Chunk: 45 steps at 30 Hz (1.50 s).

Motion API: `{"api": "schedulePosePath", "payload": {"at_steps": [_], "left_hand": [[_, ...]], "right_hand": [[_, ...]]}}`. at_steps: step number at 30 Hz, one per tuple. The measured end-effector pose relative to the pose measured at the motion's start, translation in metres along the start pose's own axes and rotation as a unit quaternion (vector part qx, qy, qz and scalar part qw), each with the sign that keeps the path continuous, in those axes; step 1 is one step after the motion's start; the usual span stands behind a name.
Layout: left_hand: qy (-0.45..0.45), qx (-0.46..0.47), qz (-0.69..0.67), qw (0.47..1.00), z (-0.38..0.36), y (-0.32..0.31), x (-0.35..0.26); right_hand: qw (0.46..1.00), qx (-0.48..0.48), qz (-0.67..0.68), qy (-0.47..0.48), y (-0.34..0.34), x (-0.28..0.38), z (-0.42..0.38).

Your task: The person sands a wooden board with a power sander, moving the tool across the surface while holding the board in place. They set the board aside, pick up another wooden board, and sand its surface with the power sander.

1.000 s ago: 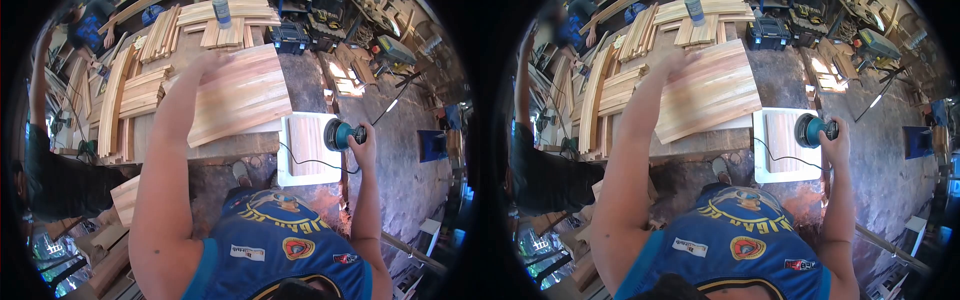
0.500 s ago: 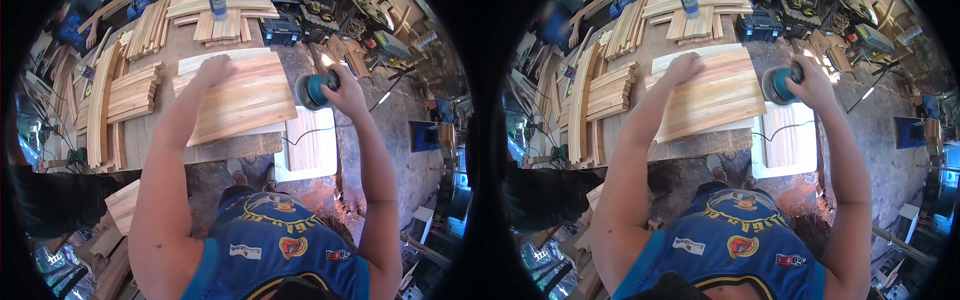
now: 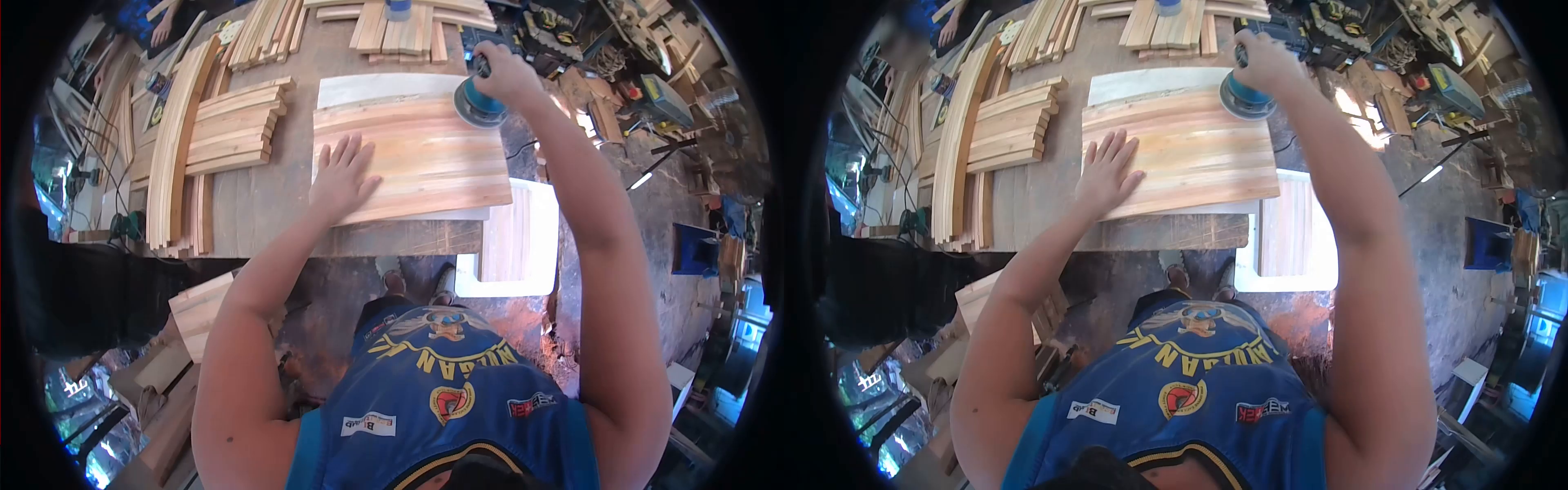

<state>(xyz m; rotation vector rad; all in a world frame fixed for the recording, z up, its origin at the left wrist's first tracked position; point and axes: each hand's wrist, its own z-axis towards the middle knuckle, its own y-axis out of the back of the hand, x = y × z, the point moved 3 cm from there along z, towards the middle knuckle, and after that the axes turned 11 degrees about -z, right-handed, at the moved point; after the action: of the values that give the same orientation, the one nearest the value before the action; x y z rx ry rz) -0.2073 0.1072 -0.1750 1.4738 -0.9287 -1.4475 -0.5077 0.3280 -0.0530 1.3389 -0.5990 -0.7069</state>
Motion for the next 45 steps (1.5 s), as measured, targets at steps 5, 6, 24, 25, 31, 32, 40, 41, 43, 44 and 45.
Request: {"api": "schedulePosePath", "payload": {"at_steps": [5,6,24,25,31,32,40,41,43,44,45], "left_hand": [[0.017,0.008,-0.009,1.0,0.003,0.002,-0.001],[0.014,0.008,-0.008,1.0,0.002,0.002,-0.001],[0.262,-0.211,-0.234,0.912,0.009,0.005,0.022],[0.265,-0.217,-0.232,0.91,0.011,0.009,0.022],[0.259,-0.258,-0.255,0.895,0.003,0.005,0.026],[0.271,-0.259,-0.295,0.879,0.001,0.011,0.024],[0.259,-0.284,-0.402,0.831,0.003,-0.004,0.045],[0.258,-0.285,-0.393,0.836,0.004,-0.005,0.047],[0.254,-0.281,-0.391,0.839,0.001,-0.005,0.046],[0.25,-0.282,-0.407,0.832,0.001,-0.004,0.047],[0.245,-0.284,-0.422,0.826,0.001,-0.002,0.048]], "right_hand": [[0.999,-0.015,-0.04,-0.012,-0.013,0.0,0.019],[0.999,-0.009,-0.048,-0.006,-0.011,0.002,0.018],[0.991,0.037,-0.025,0.129,0.009,0.12,0.038],[0.989,0.035,-0.025,0.14,0.009,0.131,0.041],[0.983,0.044,-0.024,0.176,0.009,0.181,0.049],[0.984,0.044,-0.027,0.172,0.008,0.188,0.048],[0.986,0.032,-0.033,0.162,-0.001,0.244,0.057],[0.985,0.023,-0.022,0.167,-0.001,0.25,0.058],[0.986,0.023,-0.034,0.161,-0.003,0.262,0.061],[0.987,0.02,-0.04,0.157,-0.005,0.267,0.062],[0.987,0.021,-0.045,0.152,0.0,0.274,0.058]]}}
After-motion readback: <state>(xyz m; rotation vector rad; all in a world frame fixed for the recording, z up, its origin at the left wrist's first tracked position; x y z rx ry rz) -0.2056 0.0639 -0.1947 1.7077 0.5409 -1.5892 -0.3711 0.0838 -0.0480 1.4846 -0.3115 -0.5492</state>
